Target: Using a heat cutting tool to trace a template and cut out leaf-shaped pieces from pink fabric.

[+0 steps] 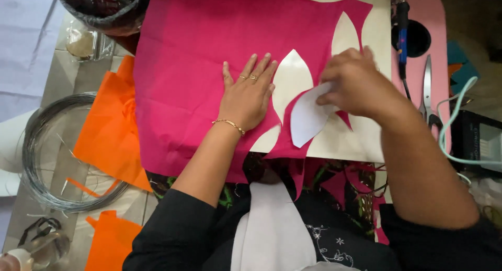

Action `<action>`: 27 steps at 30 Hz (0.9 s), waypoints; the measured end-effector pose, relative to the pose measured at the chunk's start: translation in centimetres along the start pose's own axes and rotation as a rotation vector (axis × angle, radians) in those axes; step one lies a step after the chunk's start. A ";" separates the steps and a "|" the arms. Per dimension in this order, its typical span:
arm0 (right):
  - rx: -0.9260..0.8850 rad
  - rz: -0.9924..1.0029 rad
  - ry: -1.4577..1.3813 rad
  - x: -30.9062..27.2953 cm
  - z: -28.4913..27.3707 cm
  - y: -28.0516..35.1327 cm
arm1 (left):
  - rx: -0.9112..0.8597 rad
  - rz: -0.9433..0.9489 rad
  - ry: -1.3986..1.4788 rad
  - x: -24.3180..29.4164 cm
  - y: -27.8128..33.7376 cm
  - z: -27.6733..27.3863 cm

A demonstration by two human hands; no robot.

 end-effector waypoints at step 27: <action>0.487 0.479 -1.046 -0.2 6.1 17.0 | -0.092 0.259 -0.207 5.3 5.0 2.0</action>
Point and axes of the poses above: each hand's wrist, its own y-axis away from the middle knuckle, its own z-axis out of the palm, x = y × z, the point moved 5 cm from there along -y, towards the middle knuckle, and after that the axes turned 11 degrees about -x, right-handed, at the moved point
